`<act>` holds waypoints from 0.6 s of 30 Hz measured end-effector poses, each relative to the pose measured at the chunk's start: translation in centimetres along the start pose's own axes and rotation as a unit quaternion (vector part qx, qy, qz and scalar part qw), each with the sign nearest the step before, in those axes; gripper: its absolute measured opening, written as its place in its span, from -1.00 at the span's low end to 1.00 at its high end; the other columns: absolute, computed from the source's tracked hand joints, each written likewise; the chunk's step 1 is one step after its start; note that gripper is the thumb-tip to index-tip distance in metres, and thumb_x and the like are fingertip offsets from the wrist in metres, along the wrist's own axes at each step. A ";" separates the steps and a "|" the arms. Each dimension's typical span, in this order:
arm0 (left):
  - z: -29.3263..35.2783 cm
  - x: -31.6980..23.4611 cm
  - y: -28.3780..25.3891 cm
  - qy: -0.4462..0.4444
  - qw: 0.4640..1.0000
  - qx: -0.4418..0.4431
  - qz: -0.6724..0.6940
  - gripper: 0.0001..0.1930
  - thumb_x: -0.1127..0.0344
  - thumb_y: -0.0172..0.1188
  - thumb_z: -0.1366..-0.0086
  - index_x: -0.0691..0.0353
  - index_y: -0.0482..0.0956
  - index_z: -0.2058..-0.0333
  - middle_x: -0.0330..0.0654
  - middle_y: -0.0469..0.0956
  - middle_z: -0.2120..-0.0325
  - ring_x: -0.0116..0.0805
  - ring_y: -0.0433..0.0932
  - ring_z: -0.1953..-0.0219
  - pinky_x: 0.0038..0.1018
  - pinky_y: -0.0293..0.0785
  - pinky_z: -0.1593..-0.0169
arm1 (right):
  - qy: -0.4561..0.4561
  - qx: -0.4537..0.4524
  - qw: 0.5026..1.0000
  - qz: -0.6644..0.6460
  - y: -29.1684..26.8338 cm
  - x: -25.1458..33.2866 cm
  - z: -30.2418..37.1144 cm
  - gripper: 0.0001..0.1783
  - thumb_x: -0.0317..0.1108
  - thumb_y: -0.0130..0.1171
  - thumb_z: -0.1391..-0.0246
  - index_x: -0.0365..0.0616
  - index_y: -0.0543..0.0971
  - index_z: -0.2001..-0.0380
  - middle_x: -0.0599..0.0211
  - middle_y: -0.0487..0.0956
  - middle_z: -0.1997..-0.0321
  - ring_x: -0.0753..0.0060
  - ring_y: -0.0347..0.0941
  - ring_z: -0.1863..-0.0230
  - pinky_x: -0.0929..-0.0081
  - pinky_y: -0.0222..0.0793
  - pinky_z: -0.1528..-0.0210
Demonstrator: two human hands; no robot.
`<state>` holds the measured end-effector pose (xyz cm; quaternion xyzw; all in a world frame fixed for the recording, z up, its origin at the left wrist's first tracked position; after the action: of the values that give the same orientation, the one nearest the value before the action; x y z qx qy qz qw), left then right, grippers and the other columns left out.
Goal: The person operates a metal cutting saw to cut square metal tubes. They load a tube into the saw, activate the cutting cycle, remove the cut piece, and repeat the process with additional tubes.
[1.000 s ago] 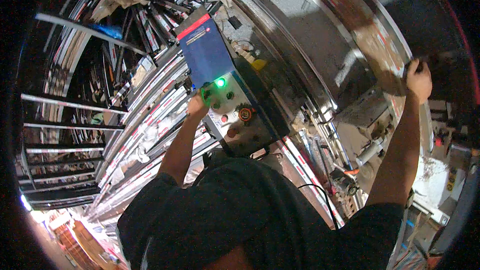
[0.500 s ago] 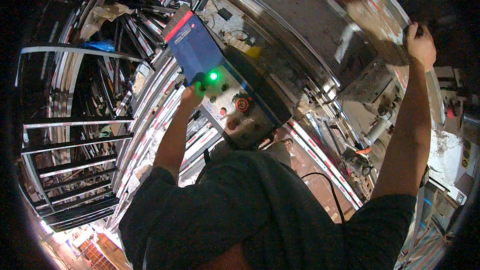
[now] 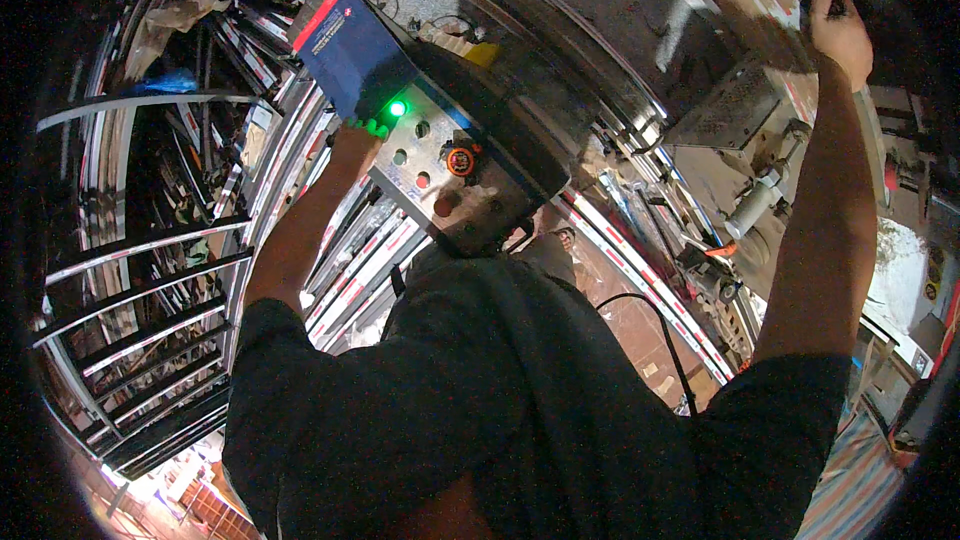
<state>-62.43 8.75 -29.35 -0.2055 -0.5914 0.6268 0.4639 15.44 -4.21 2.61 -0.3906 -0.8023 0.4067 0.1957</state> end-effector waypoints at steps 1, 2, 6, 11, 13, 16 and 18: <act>0.4 -0.2 -0.5 -0.004 0.999 -0.031 0.006 -0.79 0.30 0.21 -0.37 -0.01 0.67 0.05 -0.20 0.69 0.20 -0.15 0.70 0.08 -0.09 0.57 0.01 | 0.000 0.008 1.000 -0.005 -0.2 0.1 0.2 -0.10 0.51 -0.05 -0.27 0.15 0.58 -0.41 0.11 0.71 -0.26 -0.10 0.66 -0.24 -0.02 0.57 -0.24; 0.6 -0.5 -1.0 -0.008 0.998 -0.065 0.013 -0.79 0.30 0.21 -0.36 -0.01 0.66 0.05 -0.19 0.69 0.19 -0.15 0.69 0.06 -0.09 0.57 0.02 | 0.000 0.017 1.000 -0.010 -0.5 0.2 0.3 -0.11 0.50 -0.05 -0.28 0.14 0.59 -0.40 0.09 0.71 -0.25 -0.12 0.66 -0.24 -0.04 0.58 -0.23; 1.0 -0.7 2.5 -0.023 0.996 -0.079 -0.030 -0.62 0.34 0.23 -0.32 0.13 0.58 -0.12 -0.03 0.61 0.13 -0.04 0.63 0.05 0.01 0.55 0.09 | -0.038 0.006 0.999 -0.022 -0.9 0.6 0.0 -0.24 0.35 -0.04 -0.36 0.02 0.66 -0.27 -0.05 0.73 -0.15 -0.19 0.68 -0.16 -0.09 0.60 -0.16; -1.0 0.1 1.6 -0.070 0.995 -0.029 0.069 -0.82 0.21 0.26 -0.38 0.07 0.69 0.10 -0.10 0.69 0.27 -0.07 0.69 0.22 -0.01 0.55 0.15 | -0.055 -0.021 0.994 -0.096 -4.2 3.0 1.9 -0.47 0.15 0.06 -0.38 -0.08 0.69 0.01 -0.07 0.73 0.02 -0.25 0.68 0.01 -0.11 0.59 0.00; 0.0 0.3 1.5 -0.116 0.967 -0.134 0.185 -0.82 0.18 0.28 -0.39 0.11 0.70 0.14 -0.08 0.69 0.29 -0.03 0.69 0.22 0.02 0.56 0.14 | -0.062 -0.026 0.992 -0.110 -5.5 4.4 1.8 -0.52 0.10 0.08 -0.38 -0.07 0.69 0.02 -0.06 0.73 0.02 -0.23 0.68 0.02 -0.11 0.59 0.02; -1.9 0.3 1.4 -0.138 0.931 -0.191 0.280 -0.80 0.14 0.31 -0.36 0.11 0.70 0.19 -0.10 0.69 0.37 0.01 0.69 0.31 0.03 0.56 0.20 | -0.021 0.004 0.997 -0.080 -6.6 2.0 2.5 -0.51 0.09 0.11 -0.36 -0.05 0.69 -0.06 -0.06 0.74 -0.01 -0.20 0.68 -0.02 -0.09 0.61 -0.04; -2.7 1.3 2.6 -0.141 0.946 -0.143 0.255 -0.75 0.09 0.33 -0.36 0.11 0.68 0.13 -0.10 0.70 0.38 0.03 0.70 0.34 0.02 0.57 0.25 | 0.004 0.010 0.995 -0.098 -5.2 0.3 2.4 -0.45 0.09 0.14 -0.34 -0.02 0.68 -0.19 -0.01 0.74 -0.11 -0.15 0.69 -0.10 -0.04 0.61 -0.15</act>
<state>-61.78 11.68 -31.96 -0.3230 -0.6624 0.6553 0.1659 11.34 -7.09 5.36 -0.3102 -0.8318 0.3917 0.2419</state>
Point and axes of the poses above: each hand's wrist, its own z-axis away from the middle knuckle, its own y-axis out of the palm, x = y × z, the point moved 5 cm from there along -z, towards the middle knuckle
